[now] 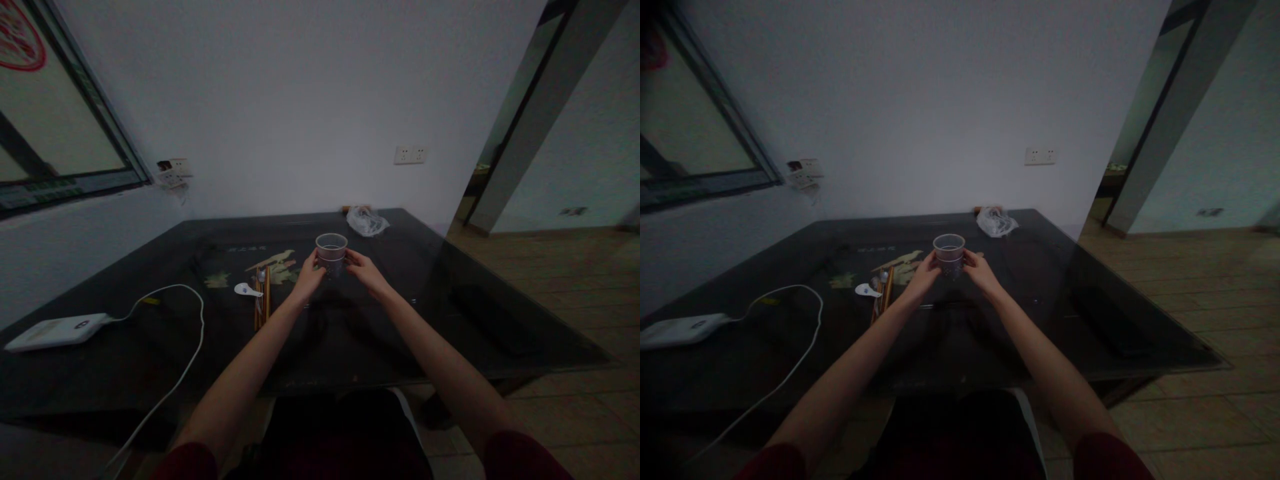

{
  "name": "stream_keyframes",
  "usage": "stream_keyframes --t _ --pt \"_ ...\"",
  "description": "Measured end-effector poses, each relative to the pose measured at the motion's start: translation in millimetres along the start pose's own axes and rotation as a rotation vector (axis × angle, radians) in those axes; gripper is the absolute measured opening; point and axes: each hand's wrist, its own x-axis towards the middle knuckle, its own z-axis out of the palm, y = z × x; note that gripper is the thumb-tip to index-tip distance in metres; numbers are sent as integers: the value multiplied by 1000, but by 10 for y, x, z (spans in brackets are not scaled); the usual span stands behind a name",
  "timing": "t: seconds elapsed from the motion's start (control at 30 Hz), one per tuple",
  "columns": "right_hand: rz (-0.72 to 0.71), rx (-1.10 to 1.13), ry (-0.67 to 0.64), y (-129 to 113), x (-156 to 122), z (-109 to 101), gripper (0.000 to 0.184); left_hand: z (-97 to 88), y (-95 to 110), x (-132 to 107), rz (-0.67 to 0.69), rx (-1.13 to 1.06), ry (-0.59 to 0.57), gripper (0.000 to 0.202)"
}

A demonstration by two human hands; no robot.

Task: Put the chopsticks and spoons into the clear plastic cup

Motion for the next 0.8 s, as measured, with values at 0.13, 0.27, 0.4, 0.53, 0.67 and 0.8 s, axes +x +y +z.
stream_keyframes --t 0.13,0.27,0.4,0.53,0.67,0.8 --pt "19 -32 37 46 -155 -216 64 263 -126 -71 37 84 34 72" --pt "62 -56 45 108 -261 -312 65 386 -259 -183 135 210 37 75" --pt "71 -76 31 181 -289 -327 64 391 -313 -201 108 274 58 75" --pt "-14 -106 57 282 -267 -312 63 361 -345 -178 94 292 57 76" --pt "-69 -179 96 366 -259 -318 61 356 -381 -185 74 260 39 78" --pt "-87 -239 140 370 -270 -330 59 375 -374 -215 57 205 23 75"
